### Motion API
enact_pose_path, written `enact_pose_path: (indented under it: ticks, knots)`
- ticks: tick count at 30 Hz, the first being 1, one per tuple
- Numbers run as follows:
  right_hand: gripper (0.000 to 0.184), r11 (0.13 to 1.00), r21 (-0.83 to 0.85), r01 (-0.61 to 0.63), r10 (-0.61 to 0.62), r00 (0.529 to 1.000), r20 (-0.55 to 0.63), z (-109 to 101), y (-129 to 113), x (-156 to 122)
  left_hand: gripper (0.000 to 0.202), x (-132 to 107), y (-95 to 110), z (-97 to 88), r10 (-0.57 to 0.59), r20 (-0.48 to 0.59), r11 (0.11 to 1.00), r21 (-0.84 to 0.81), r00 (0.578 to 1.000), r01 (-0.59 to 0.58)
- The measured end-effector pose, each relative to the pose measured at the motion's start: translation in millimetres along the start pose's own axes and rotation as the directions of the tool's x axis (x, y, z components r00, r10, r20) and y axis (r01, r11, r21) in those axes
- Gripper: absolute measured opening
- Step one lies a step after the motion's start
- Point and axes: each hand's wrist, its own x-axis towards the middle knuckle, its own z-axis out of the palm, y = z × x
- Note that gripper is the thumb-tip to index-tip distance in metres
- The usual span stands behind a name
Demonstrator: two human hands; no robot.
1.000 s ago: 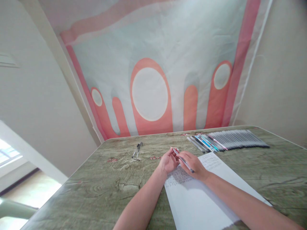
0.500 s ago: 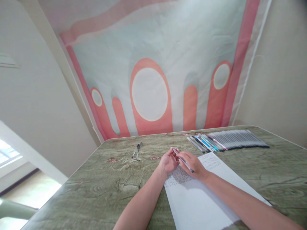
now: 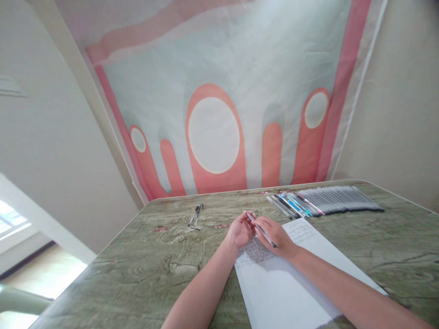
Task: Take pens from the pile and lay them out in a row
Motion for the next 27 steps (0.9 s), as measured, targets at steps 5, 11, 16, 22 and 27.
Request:
enact_pose_path:
  ticks: [5,11,16,22,27]
  knots:
    - [0.024,1.000,0.003,-0.003,0.003,1.000,-0.003,2,2,-1,0.026,-2,0,3.8,0.029,-0.018,0.999,0.013,0.999,-0.029]
    - [0.025,1.000,-0.006,-0.011,0.011,1.000,0.012,2,3,-2,0.023,0,-1,1.8,0.037,0.012,0.999,-0.028,0.999,-0.036]
    - [0.025,1.000,-0.010,0.001,-0.001,1.000,-0.009,2,2,-2,0.021,1,-2,-0.6,0.060,0.037,0.997,-0.054,0.997,-0.058]
    - [0.024,1.000,-0.022,-0.009,0.009,1.000,-0.009,4,4,-3,0.018,1,-2,0.4,0.056,-0.007,0.998,-0.042,0.998,-0.057]
    - [0.023,0.997,0.019,-0.081,0.082,0.995,-0.053,5,6,-4,0.019,10,-9,-4.9,0.271,-0.115,0.935,0.265,0.956,-0.233]
